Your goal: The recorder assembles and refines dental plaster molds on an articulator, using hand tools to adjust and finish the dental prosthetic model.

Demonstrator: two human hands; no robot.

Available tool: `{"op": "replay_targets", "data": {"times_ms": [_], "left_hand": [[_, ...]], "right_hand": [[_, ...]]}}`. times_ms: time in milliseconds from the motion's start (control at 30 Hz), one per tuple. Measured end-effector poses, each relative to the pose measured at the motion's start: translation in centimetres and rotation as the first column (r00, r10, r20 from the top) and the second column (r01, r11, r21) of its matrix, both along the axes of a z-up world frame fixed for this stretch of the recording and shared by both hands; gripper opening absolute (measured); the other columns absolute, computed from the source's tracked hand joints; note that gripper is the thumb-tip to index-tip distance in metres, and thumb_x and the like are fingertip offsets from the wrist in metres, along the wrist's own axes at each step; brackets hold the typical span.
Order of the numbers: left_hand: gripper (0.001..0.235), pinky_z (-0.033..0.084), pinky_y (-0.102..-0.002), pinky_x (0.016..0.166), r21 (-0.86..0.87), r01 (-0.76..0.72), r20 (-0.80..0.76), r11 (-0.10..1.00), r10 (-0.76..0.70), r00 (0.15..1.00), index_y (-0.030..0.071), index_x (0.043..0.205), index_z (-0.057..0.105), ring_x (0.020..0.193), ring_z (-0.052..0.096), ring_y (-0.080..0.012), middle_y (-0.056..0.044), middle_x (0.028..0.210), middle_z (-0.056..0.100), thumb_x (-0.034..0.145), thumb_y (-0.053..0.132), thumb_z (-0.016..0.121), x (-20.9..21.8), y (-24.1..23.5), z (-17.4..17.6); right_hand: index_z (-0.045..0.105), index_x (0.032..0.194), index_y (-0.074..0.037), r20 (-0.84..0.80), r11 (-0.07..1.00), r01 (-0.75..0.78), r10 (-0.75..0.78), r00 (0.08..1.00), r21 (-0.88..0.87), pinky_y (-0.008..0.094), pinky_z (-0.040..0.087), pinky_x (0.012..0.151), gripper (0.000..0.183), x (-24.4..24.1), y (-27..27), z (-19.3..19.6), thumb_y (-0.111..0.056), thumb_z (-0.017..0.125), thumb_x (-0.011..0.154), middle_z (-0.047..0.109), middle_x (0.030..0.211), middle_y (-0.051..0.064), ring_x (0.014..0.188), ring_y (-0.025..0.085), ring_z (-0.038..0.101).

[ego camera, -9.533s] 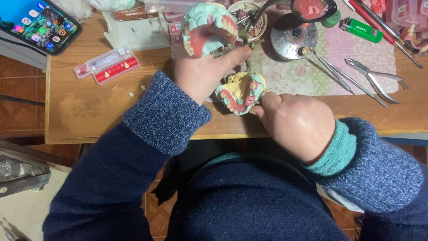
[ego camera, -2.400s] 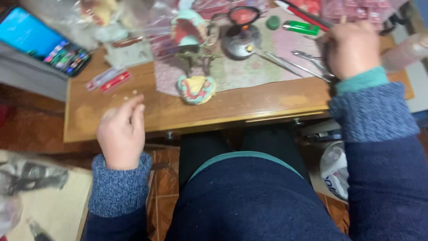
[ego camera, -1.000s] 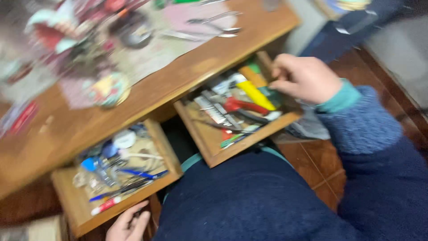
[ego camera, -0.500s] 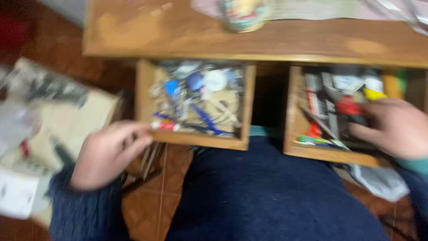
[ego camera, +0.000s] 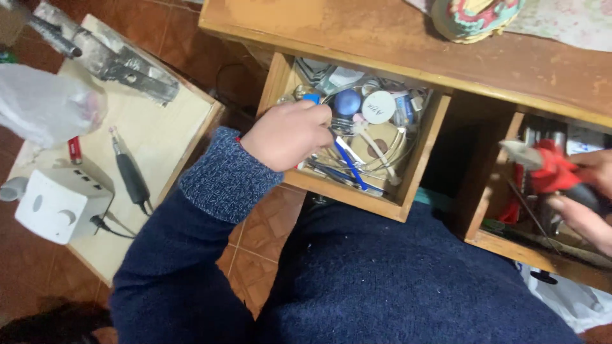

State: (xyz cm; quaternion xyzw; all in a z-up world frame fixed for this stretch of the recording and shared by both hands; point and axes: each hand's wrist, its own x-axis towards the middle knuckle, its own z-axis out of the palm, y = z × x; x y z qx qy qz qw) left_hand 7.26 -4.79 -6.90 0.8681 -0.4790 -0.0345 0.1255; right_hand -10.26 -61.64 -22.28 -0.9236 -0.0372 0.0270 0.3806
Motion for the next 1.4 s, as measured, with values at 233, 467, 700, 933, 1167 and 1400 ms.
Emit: {"op": "replay_targets", "data": {"times_ms": [233, 467, 700, 933, 1167, 1400], "left_hand": [[0.007, 0.045, -0.046, 0.095, -0.147, 0.145, -0.004, 0.978, -0.148, 0.989, 0.021, 0.082, 0.079, 0.107, 0.057, -0.0238, 0.002, 0.101, 0.068, 0.077, 0.025, 0.075, 1.6, 0.1, 3.4], [0.011, 0.057, -0.024, 0.074, -0.442, -0.393, -0.790, 0.806, -0.142, 0.596, 0.006, 0.111, 0.061, 0.078, 0.064, -0.0080, 0.003, 0.084, 0.065, 0.105, 0.014, 0.056, 1.0, 0.2, 4.5], [0.020, 0.040, -0.022, 0.051, -0.427, -0.619, -0.904, 0.659, -0.292, 0.312, 0.001, 0.113, 0.061, 0.058, 0.039, -0.0052, 0.006, 0.071, 0.046, 0.109, 0.015, 0.047, -1.2, -3.4, 4.8], [0.031, 0.030, -0.020, 0.050, -0.483, -0.642, -0.869, 0.596, -0.419, 0.265, -0.001, 0.120, 0.062, 0.059, 0.035, -0.0037, 0.005, 0.073, 0.044, 0.115, 0.024, 0.043, -2.5, -3.9, 5.3], [0.028, 0.032, -0.021, 0.054, -0.504, -0.807, -0.797, 0.307, -0.526, 0.297, 0.004, 0.114, 0.054, 0.063, 0.039, -0.0065, -0.005, 0.082, 0.058, 0.114, 0.030, 0.044, -3.5, -4.0, 3.6], [0.020, 0.048, -0.027, 0.064, -0.496, -0.744, -0.834, 0.447, -0.483, 0.265, 0.000, 0.114, 0.057, 0.070, 0.055, -0.0142, -0.010, 0.094, 0.066, 0.110, 0.019, 0.052, -5.0, -2.7, 0.3]], "right_hand": [[0.063, 0.084, -0.003, 0.245, 0.948, -0.209, 0.267, 0.932, -0.240, 0.031, 0.056, 0.077, 0.030, 6.0, 11.4, 13.2, -0.024, 0.085, 0.081, 0.069, 0.110, 0.015, 0.090, 0.023, 0.070], [0.075, 0.100, 0.004, 0.236, 0.956, -0.087, 0.156, 0.959, -0.280, 0.036, 0.052, 0.071, 0.038, 8.9, 18.1, 19.2, -0.017, 0.089, 0.072, 0.070, 0.105, 0.016, 0.082, 0.026, 0.066], [0.074, 0.117, -0.002, 0.335, 0.957, -0.197, 0.118, 0.935, 0.212, 0.030, 0.051, 0.096, 0.035, 11.9, 22.8, 20.0, -0.018, 0.083, 0.086, 0.068, 0.119, 0.009, 0.109, 0.019, 0.063], [0.074, 0.108, -0.001, 0.155, 0.838, -0.219, 0.163, 0.974, 0.500, 0.032, 0.051, 0.103, 0.019, 11.7, 22.9, 17.8, -0.011, 0.075, 0.092, 0.070, 0.122, 0.006, 0.115, 0.015, 0.066], [0.070, 0.112, 0.000, 0.143, 0.800, -0.201, 0.145, 0.979, 0.565, 0.032, 0.050, 0.102, 0.020, 10.9, 23.8, 17.3, -0.009, 0.072, 0.094, 0.068, 0.121, 0.005, 0.112, 0.014, 0.064], [0.072, 0.110, -0.003, 0.255, 0.903, -0.223, 0.133, 0.958, 0.368, 0.034, 0.051, 0.104, 0.017, 10.5, 23.5, 15.1, -0.014, 0.073, 0.096, 0.071, 0.116, 0.008, 0.113, 0.020, 0.067]]}}
